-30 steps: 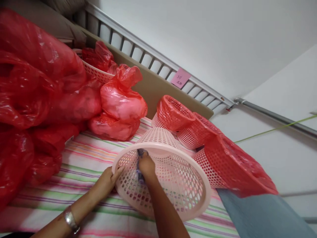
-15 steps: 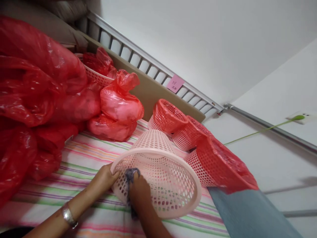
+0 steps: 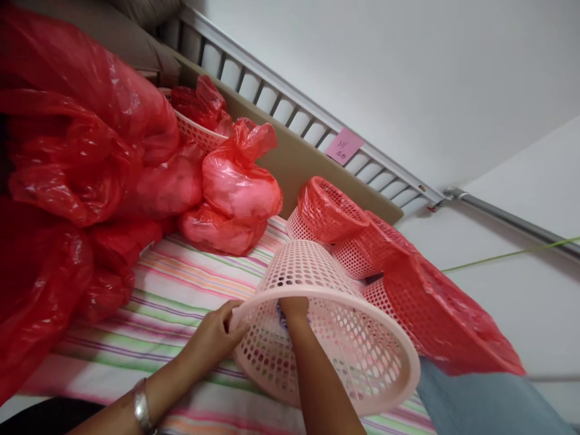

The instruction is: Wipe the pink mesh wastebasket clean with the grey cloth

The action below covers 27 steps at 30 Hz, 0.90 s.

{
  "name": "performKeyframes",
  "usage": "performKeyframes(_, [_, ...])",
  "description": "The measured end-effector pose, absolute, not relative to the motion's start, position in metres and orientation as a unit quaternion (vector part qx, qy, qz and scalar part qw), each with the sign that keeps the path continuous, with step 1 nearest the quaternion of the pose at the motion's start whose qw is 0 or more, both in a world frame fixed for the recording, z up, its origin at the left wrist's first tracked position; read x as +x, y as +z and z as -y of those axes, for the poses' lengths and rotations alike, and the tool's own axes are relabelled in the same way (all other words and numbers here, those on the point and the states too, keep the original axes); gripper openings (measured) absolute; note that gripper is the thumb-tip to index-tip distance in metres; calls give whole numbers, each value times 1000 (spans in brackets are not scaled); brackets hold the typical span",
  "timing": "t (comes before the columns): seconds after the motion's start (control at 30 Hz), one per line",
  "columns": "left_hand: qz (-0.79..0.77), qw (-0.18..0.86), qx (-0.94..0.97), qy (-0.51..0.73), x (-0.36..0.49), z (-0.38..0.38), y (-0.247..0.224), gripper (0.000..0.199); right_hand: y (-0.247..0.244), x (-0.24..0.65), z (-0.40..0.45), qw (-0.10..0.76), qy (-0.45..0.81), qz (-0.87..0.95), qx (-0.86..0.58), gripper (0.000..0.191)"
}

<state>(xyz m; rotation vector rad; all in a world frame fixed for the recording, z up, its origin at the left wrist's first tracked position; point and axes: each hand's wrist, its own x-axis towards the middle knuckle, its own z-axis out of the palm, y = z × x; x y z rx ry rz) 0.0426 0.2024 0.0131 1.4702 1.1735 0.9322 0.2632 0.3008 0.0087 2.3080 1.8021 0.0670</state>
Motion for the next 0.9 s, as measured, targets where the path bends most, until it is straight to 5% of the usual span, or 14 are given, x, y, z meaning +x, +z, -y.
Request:
performKeyframes(0.2, [-421,571,593,381,60,-184,-12,28,17,246,-271,104,9,-628,771,36])
performKeyframes(0.53, [-425,528,624,388,56,-183,-2,31,5,204,-126,61,-33,-678,732,35])
performKeyframes(0.9, [-450,474,684,325,30,-210,16,31,12,237,-270,121,22,-616,778,40])
